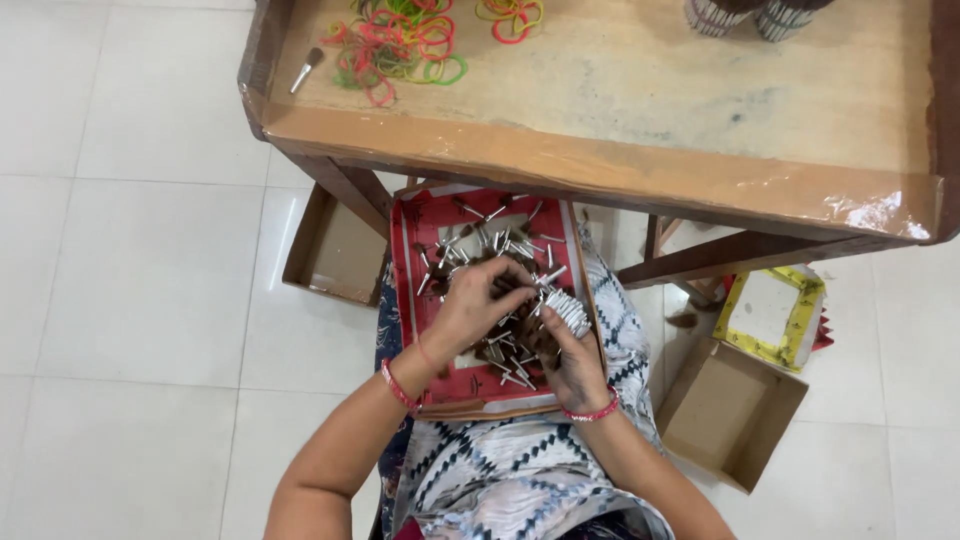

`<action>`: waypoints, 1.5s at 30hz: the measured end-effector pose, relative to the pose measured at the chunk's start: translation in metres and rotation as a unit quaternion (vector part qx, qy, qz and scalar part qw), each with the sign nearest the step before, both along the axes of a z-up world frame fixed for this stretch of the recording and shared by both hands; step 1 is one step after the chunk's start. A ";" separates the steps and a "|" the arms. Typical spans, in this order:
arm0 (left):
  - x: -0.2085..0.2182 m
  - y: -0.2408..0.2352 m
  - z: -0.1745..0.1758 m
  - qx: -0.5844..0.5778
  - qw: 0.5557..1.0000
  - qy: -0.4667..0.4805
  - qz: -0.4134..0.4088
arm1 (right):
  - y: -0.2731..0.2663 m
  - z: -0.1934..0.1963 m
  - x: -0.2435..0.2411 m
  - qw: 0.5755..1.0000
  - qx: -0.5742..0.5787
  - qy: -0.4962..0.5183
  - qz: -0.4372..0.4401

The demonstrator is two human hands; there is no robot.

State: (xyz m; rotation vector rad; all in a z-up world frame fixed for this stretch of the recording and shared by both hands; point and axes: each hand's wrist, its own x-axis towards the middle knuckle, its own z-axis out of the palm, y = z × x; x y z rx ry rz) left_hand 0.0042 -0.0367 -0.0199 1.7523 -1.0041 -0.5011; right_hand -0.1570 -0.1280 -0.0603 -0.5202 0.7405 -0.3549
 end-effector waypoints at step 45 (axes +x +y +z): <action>-0.018 0.051 0.045 -0.097 0.956 -0.249 -0.120 | 0.003 -0.027 -0.009 0.985 0.014 -0.029 0.168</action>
